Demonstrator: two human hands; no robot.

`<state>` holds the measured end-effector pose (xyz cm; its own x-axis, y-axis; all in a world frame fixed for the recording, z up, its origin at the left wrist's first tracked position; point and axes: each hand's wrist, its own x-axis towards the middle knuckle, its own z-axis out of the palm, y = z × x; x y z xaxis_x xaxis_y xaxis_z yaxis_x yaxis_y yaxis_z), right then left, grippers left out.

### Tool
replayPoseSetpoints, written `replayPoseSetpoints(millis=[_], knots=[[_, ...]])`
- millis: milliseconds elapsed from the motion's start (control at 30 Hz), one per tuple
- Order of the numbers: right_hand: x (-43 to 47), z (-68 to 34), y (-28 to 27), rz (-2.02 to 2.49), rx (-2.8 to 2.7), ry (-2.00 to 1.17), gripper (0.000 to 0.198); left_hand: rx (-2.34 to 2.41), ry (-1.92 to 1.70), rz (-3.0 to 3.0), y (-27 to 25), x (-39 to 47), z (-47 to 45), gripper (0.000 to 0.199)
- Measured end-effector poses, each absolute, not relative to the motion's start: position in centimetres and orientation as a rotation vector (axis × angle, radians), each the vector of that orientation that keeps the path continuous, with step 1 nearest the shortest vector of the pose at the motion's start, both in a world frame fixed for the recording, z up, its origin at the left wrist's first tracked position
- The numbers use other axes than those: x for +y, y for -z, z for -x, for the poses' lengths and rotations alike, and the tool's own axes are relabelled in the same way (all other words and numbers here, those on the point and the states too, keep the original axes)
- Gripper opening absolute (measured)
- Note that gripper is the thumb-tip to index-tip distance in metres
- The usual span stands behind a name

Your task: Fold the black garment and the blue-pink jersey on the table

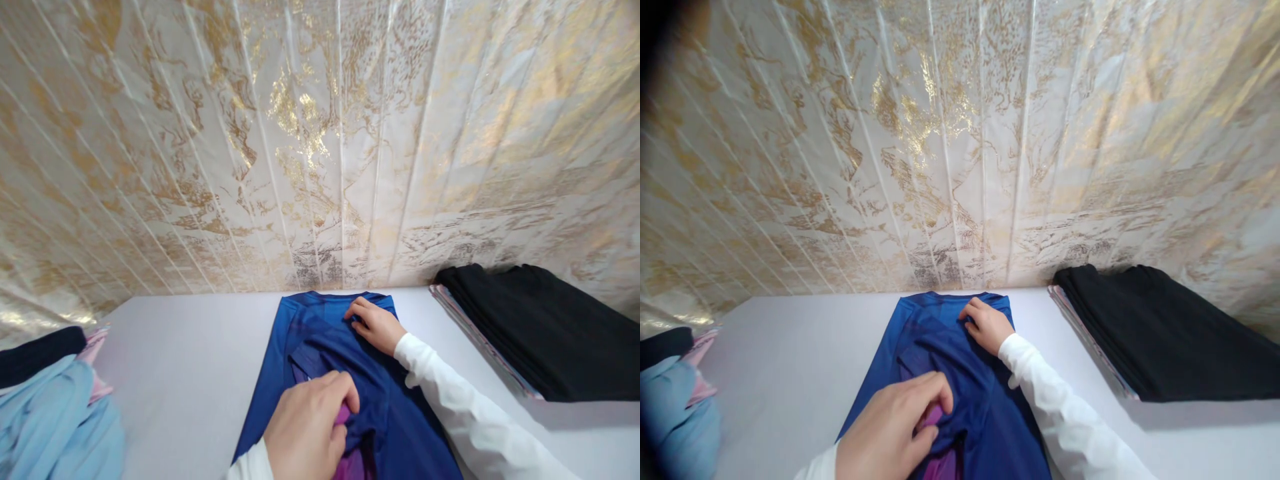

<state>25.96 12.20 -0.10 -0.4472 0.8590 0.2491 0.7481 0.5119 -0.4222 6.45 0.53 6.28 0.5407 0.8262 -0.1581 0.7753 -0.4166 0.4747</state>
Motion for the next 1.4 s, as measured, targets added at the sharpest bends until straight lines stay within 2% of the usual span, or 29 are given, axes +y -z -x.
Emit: replayPoseSetpoints(millis=[133, 200, 367, 500, 567, 667, 833, 1067, 1400], knots=[[12.1, -26.0, 0.6, 1.311, -2.334, -0.341, 0.021, 1.183, 0.233, -2.289, -7.1, -1.8, -4.4, 0.019], [12.0, -26.0, 0.5, 1.297, -2.339, -0.338, 0.021, 1.225, 0.303, -2.241, -7.3, -2.2, -3.5, 0.015], [11.2, -25.8, -0.3, 1.226, -2.355, -0.332, 0.026, 1.647, 0.009, -2.249, -7.1, 0.5, -2.3, 0.005], [9.8, -25.9, -1.4, 1.155, -2.344, -0.403, 0.04, 1.803, -0.08, -2.309, -5.7, 4.9, -2.1, 0.021], [9.0, -26.2, -1.9, 1.121, -2.334, -0.462, 0.044, 1.796, -0.062, -2.314, -5.0, 6.4, -2.2, 0.017], [8.2, -27.5, -2.0, 1.13, -2.303, -0.54, 0.043, 1.771, -0.073, -2.299, -4.4, 7.4, -2.5, 0.005], [8.6, -31.6, -1.4, 1.331, -2.149, -0.524, 0.041, 1.749, -0.148, -2.211, -5.0, 7.0, -2.8, 0.004], [12.0, -34.9, -1.1, 1.508, -2.074, -0.233, 0.043, 1.719, -0.213, -2.159, -5.8, 6.6, -3.2, 0.017], [16.2, -32.9, -0.1, 1.41, -2.189, -0.219, 0.025, 1.717, -0.166, -2.212, -7.1, 6.1, -2.9, 0.018]])
